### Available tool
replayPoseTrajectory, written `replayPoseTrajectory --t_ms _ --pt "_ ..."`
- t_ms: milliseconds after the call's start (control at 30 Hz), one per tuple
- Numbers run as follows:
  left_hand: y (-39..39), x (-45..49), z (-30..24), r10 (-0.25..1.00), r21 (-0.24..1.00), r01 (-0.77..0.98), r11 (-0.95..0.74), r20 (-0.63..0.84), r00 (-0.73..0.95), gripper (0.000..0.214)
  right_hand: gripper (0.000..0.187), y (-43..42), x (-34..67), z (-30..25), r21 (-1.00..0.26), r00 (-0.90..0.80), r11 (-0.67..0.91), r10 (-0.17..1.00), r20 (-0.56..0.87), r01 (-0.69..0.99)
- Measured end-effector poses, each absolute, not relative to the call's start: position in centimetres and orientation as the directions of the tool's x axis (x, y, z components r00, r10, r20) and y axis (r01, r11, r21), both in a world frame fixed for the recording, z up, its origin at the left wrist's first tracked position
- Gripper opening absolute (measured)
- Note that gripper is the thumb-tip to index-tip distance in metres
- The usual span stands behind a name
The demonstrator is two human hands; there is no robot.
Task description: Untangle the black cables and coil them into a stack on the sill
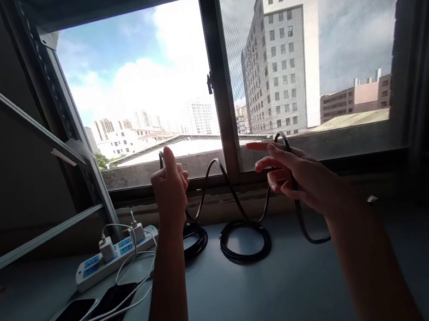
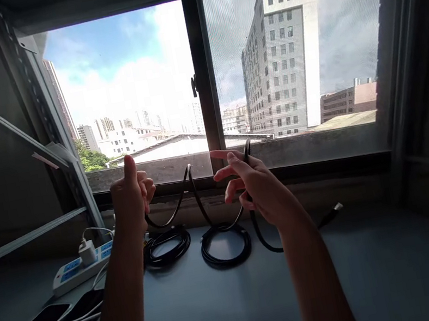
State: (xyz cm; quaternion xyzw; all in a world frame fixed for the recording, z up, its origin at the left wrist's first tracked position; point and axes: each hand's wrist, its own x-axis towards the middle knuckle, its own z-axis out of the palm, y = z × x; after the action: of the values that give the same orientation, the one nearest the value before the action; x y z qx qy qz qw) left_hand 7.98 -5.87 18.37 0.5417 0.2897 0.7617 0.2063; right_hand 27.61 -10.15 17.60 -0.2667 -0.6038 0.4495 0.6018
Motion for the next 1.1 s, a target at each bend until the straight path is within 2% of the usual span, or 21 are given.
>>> replayPoseTrajectory --t_ms 67,200,367,433,533,633,700,767,833,900,967,1033,1100 --pt "-6.5 8.6 18.5 0.631 0.658 -0.02 -0.753 0.713 -0.305 0.063 0.024 -10.4 27.0 17.6 -0.876 -0.094 0.465 0.873 0.478 -0.132" --pt "-8.0 10.2 18.8 0.667 0.674 -0.074 -0.735 0.701 -0.252 0.064 0.029 -10.5 25.8 17.6 -0.894 -0.191 0.445 0.873 0.448 -0.063" --pt "-9.0 11.5 18.7 0.687 0.685 -0.085 -0.724 0.702 -0.188 0.064 0.032 -10.8 24.7 17.9 -0.92 -0.279 0.378 0.877 0.39 -0.1" --pt "-9.2 11.6 18.6 0.669 0.663 -0.1 -0.741 0.718 -0.192 0.064 0.035 -10.8 24.8 17.8 -0.907 -0.257 0.408 0.87 0.42 -0.102" --pt "-9.3 11.4 18.6 0.645 0.636 -0.126 -0.761 0.724 -0.244 0.063 0.044 -10.4 25.4 17.5 -0.859 -0.193 0.512 0.843 0.502 -0.002" --pt "-9.3 11.1 18.6 0.629 0.616 -0.158 -0.771 0.702 -0.333 0.06 0.028 -9.7 26.2 17.2 -0.812 -0.116 0.574 0.818 0.563 0.107" --pt "-9.1 10.9 18.6 0.628 0.616 -0.165 -0.77 0.689 -0.362 0.058 0.02 -9.3 26.4 17.1 -0.805 -0.085 0.584 0.812 0.577 0.104" --pt "-8.9 10.8 18.5 0.65 0.649 -0.122 -0.751 0.694 -0.31 0.057 0.019 -9.0 26.4 17.1 -0.814 -0.076 0.58 0.813 0.577 0.029" --pt "-8.5 10.8 18.3 0.723 0.731 0.003 -0.682 0.675 -0.148 0.057 0.022 -9.0 26.3 17.2 -0.819 -0.105 0.57 0.813 0.573 -0.057" --pt "-8.2 11.0 18.1 0.805 0.794 0.16 -0.586 0.593 0.01 0.06 0.023 -9.2 26.0 17.1 -0.836 -0.182 0.539 0.816 0.548 -0.102" --pt "-8.0 11.3 17.7 0.849 0.815 0.247 -0.524 0.523 0.078 0.065 0.021 -9.5 25.7 17.1 -0.856 -0.28 0.508 0.812 0.512 -0.093" --pt "-7.8 11.5 17.4 0.85 0.807 0.276 -0.522 0.52 0.087 0.07 0.037 -9.9 25.6 17.0 -0.854 -0.358 0.515 0.787 0.503 -0.068" --pt "-7.7 11.5 17.0 0.847 0.793 0.304 -0.528 0.516 0.126 0.072 0.041 -10.3 25.6 16.9 -0.822 -0.427 0.568 0.736 0.526 -0.033"
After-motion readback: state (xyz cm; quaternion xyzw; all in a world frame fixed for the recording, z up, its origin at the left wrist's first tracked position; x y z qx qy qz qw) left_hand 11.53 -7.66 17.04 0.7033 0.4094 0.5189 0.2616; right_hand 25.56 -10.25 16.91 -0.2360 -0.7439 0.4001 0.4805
